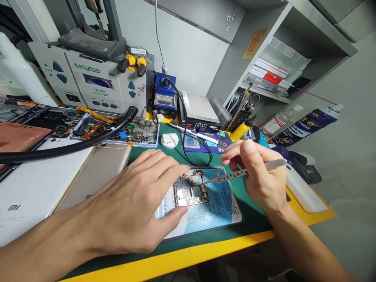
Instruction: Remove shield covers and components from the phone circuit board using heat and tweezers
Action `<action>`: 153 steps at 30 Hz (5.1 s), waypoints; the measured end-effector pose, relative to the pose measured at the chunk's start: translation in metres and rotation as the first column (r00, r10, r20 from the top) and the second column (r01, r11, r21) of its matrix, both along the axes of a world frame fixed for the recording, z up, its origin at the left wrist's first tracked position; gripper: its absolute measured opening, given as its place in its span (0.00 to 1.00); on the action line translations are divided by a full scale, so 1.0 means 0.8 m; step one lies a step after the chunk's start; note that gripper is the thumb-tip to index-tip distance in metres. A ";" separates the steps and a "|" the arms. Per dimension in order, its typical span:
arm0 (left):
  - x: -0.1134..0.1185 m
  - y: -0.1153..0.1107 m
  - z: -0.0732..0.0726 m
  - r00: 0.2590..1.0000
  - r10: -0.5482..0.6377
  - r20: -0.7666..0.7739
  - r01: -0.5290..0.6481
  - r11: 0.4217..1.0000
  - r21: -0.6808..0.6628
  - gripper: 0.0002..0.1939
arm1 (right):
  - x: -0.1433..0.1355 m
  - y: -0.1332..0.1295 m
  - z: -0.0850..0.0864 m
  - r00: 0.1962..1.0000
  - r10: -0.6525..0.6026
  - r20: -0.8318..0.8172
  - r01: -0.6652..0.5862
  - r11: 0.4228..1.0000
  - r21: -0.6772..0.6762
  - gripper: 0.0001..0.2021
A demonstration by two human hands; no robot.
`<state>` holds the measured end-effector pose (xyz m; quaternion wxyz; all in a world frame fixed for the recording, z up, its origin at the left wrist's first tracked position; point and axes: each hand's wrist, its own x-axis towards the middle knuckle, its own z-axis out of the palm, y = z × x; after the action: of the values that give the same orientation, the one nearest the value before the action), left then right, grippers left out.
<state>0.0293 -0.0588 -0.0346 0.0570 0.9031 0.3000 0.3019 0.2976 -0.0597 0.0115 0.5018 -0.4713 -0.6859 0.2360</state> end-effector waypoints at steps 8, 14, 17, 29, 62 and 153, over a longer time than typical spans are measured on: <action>0.001 0.002 -0.005 0.998 -0.013 0.059 0.015 0.999 -0.030 0.17 | -0.038 0.016 0.034 0.949 0.106 -0.298 -0.136 0.988 -0.079 0.31; 0.002 0.003 -0.006 0.996 -0.026 0.080 0.030 0.998 -0.049 0.17 | -0.062 0.014 0.048 0.837 0.319 -0.444 -0.430 0.886 -0.174 0.37; 0.002 0.003 -0.006 0.996 -0.027 0.084 0.032 0.998 -0.062 0.13 | -0.066 0.016 0.042 0.806 0.356 -0.473 -0.477 0.864 -0.161 0.37; 0.003 0.003 -0.005 0.997 -0.023 0.071 0.027 0.998 -0.060 0.10 | -0.077 0.019 0.027 0.817 0.249 -0.520 -0.374 0.915 -0.151 0.39; 0.001 0.000 0.001 0.997 -0.048 0.062 0.050 0.998 -0.045 0.08 | -0.042 -0.065 -0.005 0.864 0.117 -0.491 -0.236 0.953 -0.188 0.36; -0.002 0.001 -0.013 1.000 -0.012 0.012 0.011 0.999 0.033 0.23 | -0.015 0.094 -0.015 0.983 -0.045 -0.178 -0.115 0.608 -0.786 0.32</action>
<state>0.0276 -0.0580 -0.0449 0.0457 0.9038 0.2893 0.3121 0.2853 0.0152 -0.0002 0.2966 -0.6077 -0.4714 0.5662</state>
